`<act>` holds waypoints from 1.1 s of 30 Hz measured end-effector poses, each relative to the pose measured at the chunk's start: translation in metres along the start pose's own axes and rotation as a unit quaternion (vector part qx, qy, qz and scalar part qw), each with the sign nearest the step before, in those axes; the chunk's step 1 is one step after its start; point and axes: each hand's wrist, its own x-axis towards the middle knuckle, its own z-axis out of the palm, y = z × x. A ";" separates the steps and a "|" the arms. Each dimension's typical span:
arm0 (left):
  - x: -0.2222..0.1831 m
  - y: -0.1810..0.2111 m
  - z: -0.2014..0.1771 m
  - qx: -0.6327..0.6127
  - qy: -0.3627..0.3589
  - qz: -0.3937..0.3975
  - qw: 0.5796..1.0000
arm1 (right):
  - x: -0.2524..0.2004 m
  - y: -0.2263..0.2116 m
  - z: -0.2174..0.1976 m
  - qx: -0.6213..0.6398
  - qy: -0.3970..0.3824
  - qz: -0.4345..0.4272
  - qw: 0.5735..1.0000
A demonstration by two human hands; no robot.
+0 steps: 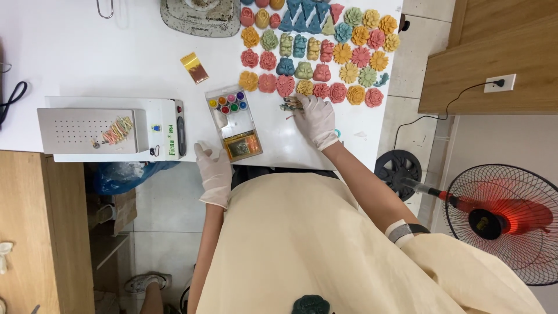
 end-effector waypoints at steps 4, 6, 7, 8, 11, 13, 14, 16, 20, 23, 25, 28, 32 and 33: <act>-0.007 0.017 -0.008 -0.032 -0.011 0.009 0.999 | 0.001 0.008 -0.007 -0.010 -0.039 -0.042 0.998; -0.008 0.024 -0.007 -0.039 -0.029 0.012 0.999 | 0.003 0.010 -0.006 -0.044 -0.091 -0.063 0.993; -0.009 0.028 -0.006 -0.038 -0.031 0.013 0.999 | 0.005 0.011 -0.003 -0.045 -0.090 -0.061 0.993; -0.010 0.032 -0.008 -0.047 -0.033 0.006 0.998 | 0.007 0.009 0.001 -0.055 -0.101 -0.063 0.991; -0.016 0.054 -0.012 -0.062 -0.041 -0.015 0.997 | 0.016 0.004 0.009 -0.070 -0.110 -0.071 0.989; -0.019 0.064 -0.014 -0.070 -0.045 -0.031 0.996 | 0.017 0.007 0.026 -0.074 -0.109 -0.077 0.988; -0.019 0.065 -0.013 -0.074 -0.055 -0.046 0.995 | 0.016 0.013 0.041 -0.109 -0.101 -0.094 0.985; -0.016 0.053 -0.010 -0.078 -0.065 -0.062 0.993 | 0.014 0.023 0.062 -0.142 -0.093 -0.110 0.979; -0.010 0.031 -0.004 -0.056 -0.054 0.017 0.997 | 0.016 0.028 0.067 -0.204 -0.071 -0.154 0.964; -0.011 0.031 -0.005 -0.066 -0.063 0.004 0.996 | 0.018 0.025 0.067 -0.152 -0.071 -0.170 0.971; -0.011 0.027 -0.005 -0.073 -0.070 -0.005 0.995 | 0.018 0.023 0.073 -0.119 -0.076 -0.177 0.974; -0.009 0.023 -0.002 -0.080 -0.069 0.004 0.994 | 0.022 0.023 0.083 -0.064 -0.104 -0.185 0.975; -0.008 0.021 -0.003 -0.090 -0.062 0.004 0.994 | 0.020 0.023 0.092 -0.132 -0.118 -0.239 0.955; -0.007 0.020 -0.004 -0.102 -0.058 0.006 0.993 | 0.020 0.023 0.094 -0.165 -0.113 -0.253 0.947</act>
